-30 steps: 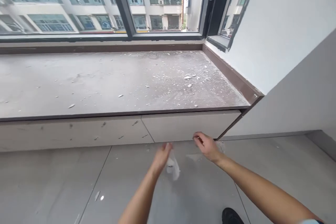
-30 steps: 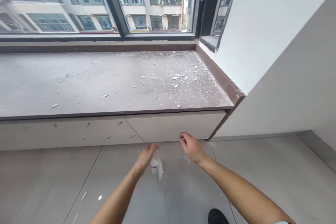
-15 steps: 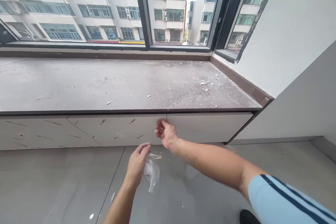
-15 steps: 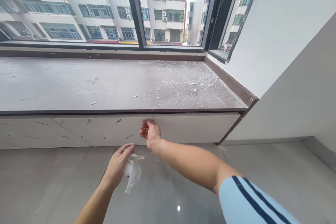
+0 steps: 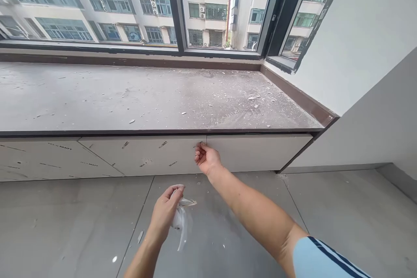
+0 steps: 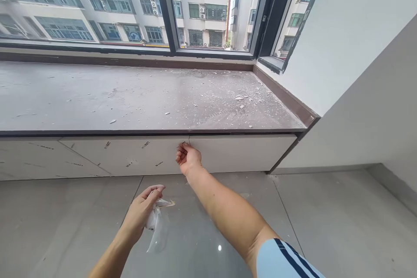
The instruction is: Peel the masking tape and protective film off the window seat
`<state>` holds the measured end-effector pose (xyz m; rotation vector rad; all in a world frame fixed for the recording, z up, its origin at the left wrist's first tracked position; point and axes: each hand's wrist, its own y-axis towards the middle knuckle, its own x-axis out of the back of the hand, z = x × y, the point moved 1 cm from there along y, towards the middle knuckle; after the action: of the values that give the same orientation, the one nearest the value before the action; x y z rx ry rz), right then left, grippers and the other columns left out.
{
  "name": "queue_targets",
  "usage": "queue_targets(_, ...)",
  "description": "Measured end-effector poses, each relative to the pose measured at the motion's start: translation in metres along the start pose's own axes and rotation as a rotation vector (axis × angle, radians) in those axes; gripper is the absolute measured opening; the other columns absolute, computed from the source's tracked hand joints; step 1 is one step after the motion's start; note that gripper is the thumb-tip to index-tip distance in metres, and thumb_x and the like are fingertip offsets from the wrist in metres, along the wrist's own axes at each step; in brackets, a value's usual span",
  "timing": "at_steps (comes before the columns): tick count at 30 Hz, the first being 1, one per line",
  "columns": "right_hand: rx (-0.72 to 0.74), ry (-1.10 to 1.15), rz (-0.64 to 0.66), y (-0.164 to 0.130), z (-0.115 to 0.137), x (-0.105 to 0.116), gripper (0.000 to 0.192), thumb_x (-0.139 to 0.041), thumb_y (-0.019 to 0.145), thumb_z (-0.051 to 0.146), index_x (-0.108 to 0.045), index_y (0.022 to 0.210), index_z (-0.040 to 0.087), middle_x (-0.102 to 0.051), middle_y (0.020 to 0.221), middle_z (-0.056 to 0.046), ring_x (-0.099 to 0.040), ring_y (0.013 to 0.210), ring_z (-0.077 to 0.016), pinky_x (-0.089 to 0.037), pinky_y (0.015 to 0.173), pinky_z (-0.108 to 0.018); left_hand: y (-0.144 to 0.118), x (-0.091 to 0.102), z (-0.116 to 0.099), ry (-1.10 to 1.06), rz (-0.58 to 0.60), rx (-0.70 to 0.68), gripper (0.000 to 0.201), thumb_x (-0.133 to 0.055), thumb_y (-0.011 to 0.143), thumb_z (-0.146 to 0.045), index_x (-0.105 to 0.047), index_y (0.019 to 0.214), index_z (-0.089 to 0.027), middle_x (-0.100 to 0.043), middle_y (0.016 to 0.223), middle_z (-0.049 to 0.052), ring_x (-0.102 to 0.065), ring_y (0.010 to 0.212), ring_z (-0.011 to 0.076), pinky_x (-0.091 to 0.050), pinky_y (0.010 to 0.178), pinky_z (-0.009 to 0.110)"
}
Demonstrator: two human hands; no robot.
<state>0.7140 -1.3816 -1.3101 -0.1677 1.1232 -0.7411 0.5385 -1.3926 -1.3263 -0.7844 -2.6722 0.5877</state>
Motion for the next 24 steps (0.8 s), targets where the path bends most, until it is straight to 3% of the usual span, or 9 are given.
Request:
queue_targets(7,-0.079,0.092,0.084,-0.004,0.007,0.002,0.011,-0.050,0.079,0.016,-0.059,0.074,0.011,-0.058,0.057,0.000,-0.049,0.045,-0.0058,-0.038,0.040,-0.016,-0.016,-0.002,-0.010,0.091,-0.088,-0.004,0.043,-0.053,0.064,-0.056,-0.057,0.087,-0.021,-0.047,0.066,-0.003,-0.036,0.045,0.0076,-0.026,0.041,0.020)
queue_targets(12,-0.213,0.055,0.024,0.001,0.006,0.002,0.013,-0.045,0.077,0.008,-0.057,0.071,0.009,-0.053,0.049,0.001,-0.046,0.040,-0.0051,-0.035,0.036,-0.014,-0.013,-0.006,-0.016,0.122,-0.056,0.002,0.043,-0.052,0.065,-0.057,-0.056,0.087,-0.021,-0.047,0.066,-0.003,-0.038,0.047,0.0082,-0.027,0.042,0.020)
queue_targets(19,-0.234,0.183,0.037,-0.007,0.021,0.011,0.009,-0.047,0.076,0.010,-0.056,0.075,0.009,-0.054,0.052,0.001,-0.047,0.041,-0.0049,-0.036,0.035,-0.014,-0.019,-0.012,-0.037,0.227,-0.081,-0.023,0.036,-0.049,0.068,-0.055,-0.056,0.081,-0.022,-0.043,0.062,-0.005,-0.033,0.045,0.0070,-0.024,0.041,0.020)
queue_targets(24,-0.261,0.200,-0.015,-0.008,0.027,0.005,0.008,-0.048,0.074,0.006,-0.052,0.068,0.009,-0.048,0.047,0.004,-0.042,0.038,-0.0022,-0.032,0.034,-0.012,-0.022,-0.019,-0.039,0.214,-0.052,0.008,0.035,-0.049,0.069,-0.054,-0.055,0.083,-0.022,-0.041,0.059,-0.005,-0.031,0.045,0.0070,-0.024,0.040,0.019)
